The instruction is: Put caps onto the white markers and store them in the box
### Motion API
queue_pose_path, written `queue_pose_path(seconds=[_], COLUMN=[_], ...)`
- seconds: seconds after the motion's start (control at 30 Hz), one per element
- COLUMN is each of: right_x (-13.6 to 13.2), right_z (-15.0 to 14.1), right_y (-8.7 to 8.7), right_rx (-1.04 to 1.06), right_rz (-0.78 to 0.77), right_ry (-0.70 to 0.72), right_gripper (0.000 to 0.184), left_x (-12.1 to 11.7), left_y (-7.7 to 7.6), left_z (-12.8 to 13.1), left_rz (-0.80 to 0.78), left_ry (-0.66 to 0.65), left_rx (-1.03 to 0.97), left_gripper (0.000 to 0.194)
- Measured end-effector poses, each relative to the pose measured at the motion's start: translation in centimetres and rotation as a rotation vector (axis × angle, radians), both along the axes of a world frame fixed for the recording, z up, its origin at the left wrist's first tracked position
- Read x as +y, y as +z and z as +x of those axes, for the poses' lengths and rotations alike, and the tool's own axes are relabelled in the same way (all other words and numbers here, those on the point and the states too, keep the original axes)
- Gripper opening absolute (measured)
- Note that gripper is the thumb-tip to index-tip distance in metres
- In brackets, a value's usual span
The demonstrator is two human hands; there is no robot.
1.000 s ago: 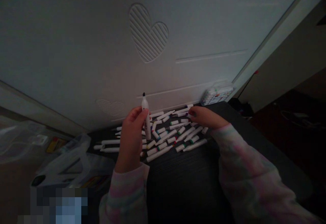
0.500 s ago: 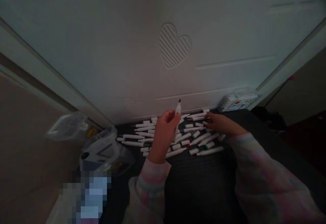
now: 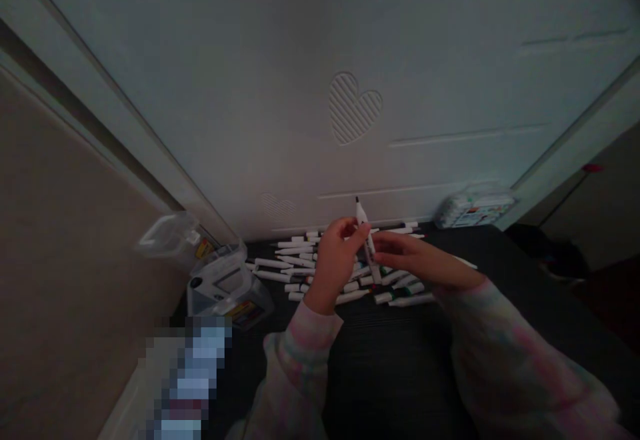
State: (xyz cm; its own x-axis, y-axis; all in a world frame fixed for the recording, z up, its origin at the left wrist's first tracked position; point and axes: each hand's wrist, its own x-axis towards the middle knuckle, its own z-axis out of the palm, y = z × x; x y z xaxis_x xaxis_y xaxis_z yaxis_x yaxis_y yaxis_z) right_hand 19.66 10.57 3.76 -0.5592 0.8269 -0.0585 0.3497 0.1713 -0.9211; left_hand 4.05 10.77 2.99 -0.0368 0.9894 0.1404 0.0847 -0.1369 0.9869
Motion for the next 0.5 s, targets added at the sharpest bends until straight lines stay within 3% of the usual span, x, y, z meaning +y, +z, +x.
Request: queue_pose_path(seconds=[0.27,0.37,0.5], right_x=[-0.6,-0.6,-0.6], right_z=[-1.0,-0.6,0.0], right_y=[0.5,0.9,1.4], right_rx=[0.155,0.176,0.183], right_rz=[0.021,0.012,0.02], right_ry=[-0.042,-0.085,-0.124], right_gripper=[0.035,0.035,0.033], left_x=[-1.9,-2.6,-3.3], left_y=[2.3,2.1,0.4], left_z=[-2.6,-4.5,-6.6], left_rz=[0.072,0.057,0.05], left_ry=[0.091,0.163,0.209], left_rx=[0.125,0.243,0.44], left_gripper=[0.032,0.03,0.021])
